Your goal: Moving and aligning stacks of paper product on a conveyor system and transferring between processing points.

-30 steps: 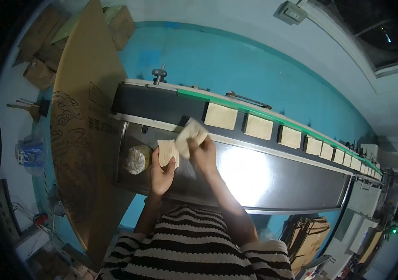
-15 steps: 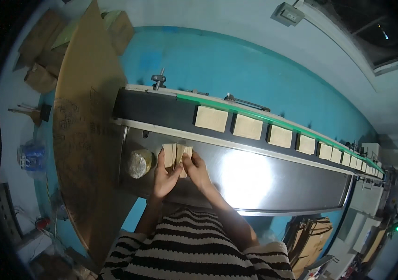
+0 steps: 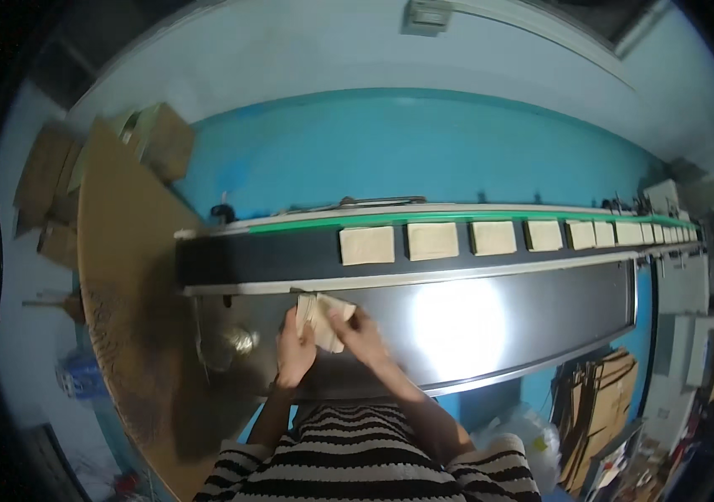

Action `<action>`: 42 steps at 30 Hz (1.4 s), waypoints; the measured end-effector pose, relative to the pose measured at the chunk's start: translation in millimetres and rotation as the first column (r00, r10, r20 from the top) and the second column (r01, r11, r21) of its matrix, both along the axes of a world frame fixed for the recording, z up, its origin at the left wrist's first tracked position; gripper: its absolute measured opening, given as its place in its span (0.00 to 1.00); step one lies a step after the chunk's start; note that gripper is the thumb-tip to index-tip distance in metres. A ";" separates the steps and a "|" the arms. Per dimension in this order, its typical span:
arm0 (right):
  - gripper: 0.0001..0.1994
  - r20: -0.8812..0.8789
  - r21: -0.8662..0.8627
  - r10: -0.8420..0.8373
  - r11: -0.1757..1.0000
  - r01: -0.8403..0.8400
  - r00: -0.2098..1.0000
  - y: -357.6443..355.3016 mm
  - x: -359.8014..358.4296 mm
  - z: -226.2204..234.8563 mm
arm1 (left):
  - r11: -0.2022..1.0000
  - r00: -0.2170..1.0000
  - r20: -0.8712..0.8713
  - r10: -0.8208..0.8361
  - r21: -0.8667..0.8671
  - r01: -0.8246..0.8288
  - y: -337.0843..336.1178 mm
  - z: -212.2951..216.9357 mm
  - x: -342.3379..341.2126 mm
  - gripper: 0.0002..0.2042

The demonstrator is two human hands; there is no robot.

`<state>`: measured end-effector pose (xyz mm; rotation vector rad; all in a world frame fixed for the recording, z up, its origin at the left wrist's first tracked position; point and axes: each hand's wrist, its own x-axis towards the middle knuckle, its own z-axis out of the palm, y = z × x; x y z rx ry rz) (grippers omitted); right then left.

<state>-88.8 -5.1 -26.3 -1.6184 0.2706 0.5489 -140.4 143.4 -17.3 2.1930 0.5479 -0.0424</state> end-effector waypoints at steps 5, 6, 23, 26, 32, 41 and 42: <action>0.22 -0.007 -0.320 0.293 0.905 -0.280 0.956 -34.2 67.6 -55.0 | 0.886 0.852 0.485 -0.196 0.461 -0.058 5.9 -64.5 104.9 0.15; 0.21 -0.070 -0.178 0.193 0.963 -0.203 0.979 -37.9 76.9 -58.5 | 0.619 0.787 0.441 -0.432 0.779 -0.097 -2.5 -21.8 115.9 0.17; 0.07 0.246 0.010 0.288 0.954 -0.299 0.926 -134.8 -100.3 -90.4 | 0.921 0.879 0.428 -0.208 0.389 0.028 -105.5 -35.2 -21.7 0.14; 0.09 0.232 -0.021 0.496 0.863 -0.505 0.837 -147.9 -123.5 20.9 | 0.851 0.908 0.358 -0.219 0.525 -0.001 -136.4 -40.5 -173.9 0.12; 0.10 0.332 -0.021 0.932 0.162 -0.987 0.146 -55.0 -390.9 35.6 | 0.992 0.994 -0.110 0.023 0.123 -0.010 -80.8 -20.3 -543.4 0.13; 0.12 0.558 -0.026 0.660 -0.591 -0.806 -0.502 -17.2 -735.2 120.0 | 0.526 0.715 -0.387 0.582 -0.492 -0.694 -305.3 57.7 -941.6 0.17; 0.11 0.581 -0.083 0.633 -0.580 -0.810 -0.512 -22.1 -781.4 124.2 | 0.604 0.719 -0.332 0.611 -0.392 -0.694 -321.8 54.2 -970.7 0.15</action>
